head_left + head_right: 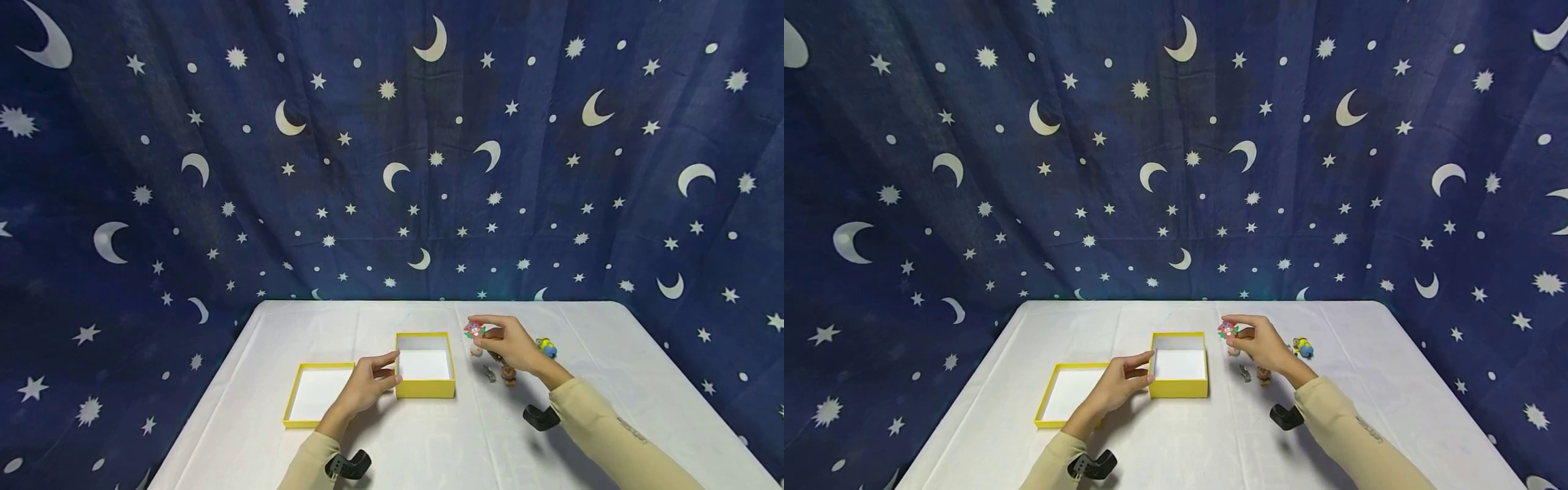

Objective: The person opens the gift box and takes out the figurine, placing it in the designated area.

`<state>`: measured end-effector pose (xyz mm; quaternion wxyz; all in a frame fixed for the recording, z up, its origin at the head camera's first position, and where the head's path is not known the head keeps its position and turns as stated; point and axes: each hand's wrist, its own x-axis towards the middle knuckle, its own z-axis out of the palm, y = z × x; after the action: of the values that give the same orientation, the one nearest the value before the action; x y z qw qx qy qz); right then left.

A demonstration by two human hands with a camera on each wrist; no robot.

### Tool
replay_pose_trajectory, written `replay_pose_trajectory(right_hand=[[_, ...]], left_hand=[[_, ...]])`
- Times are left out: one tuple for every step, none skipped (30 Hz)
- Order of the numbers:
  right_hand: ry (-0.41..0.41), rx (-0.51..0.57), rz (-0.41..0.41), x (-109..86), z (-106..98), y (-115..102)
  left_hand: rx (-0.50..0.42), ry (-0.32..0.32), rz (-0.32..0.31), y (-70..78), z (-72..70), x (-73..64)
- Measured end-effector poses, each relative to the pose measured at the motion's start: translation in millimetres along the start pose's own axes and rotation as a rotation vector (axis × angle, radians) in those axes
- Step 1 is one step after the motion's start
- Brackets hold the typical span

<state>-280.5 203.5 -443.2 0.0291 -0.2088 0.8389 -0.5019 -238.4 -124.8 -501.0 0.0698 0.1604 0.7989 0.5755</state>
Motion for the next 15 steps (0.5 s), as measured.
replay_pose_trajectory(right_hand=[[0.009,-0.011,-0.015,-0.8,-0.9,0.6],[0.019,-0.024,-0.031,-1.4,-1.9,1.2],[0.028,-0.035,-0.045,-1.8,-2.8,2.1],[0.036,-0.043,-0.059,-2.3,-3.6,2.8],[0.044,-0.043,-0.065,-2.5,-4.1,3.3],[0.05,-0.044,-0.071,-2.9,-4.9,4.0],[0.053,-0.044,-0.07,-3.6,-5.5,3.7],[0.057,-0.048,-0.067,-4.4,-6.3,3.7],[0.057,-0.051,-0.062,-5.3,-7.3,3.9],[0.059,-0.051,-0.055,-6.3,-8.0,4.0],[0.062,-0.057,-0.045,-7.2,-8.8,4.2],[0.063,-0.06,-0.036,-8.4,-9.6,4.7],[0.063,-0.063,-0.028,-9.8,-10.5,5.0],[0.066,-0.065,-0.026,-11.1,-11.4,6.2],[0.068,-0.064,-0.025,-12.4,-12.2,7.1]], left_hand=[[0.004,-0.002,0.0,0.0,0.0,0.2],[0.008,-0.003,0.003,0.2,0.1,0.5],[0.012,-0.004,0.004,0.6,0.2,0.8],[0.016,-0.004,0.003,1.3,0.1,0.7],[0.018,-0.003,0.002,2.0,0.1,0.7],[0.016,-0.001,0.003,3.1,0.0,0.2],[0.016,0.0,0.0,4.1,0.0,-0.3],[0.015,0.002,-0.002,4.9,-0.1,-0.6],[0.013,0.003,-0.005,5.5,-0.2,-1.2],[0.011,0.004,-0.008,6.0,-0.3,-1.8],[0.009,0.004,-0.008,6.0,-0.3,-2.2],[0.006,0.004,-0.008,6.1,-0.4,-2.9],[0.008,0.003,-0.009,5.8,-0.4,-3.1],[0.006,0.003,-0.009,5.6,-0.3,-3.2],[0.005,0.003,-0.008,5.3,-0.1,-3.4]])
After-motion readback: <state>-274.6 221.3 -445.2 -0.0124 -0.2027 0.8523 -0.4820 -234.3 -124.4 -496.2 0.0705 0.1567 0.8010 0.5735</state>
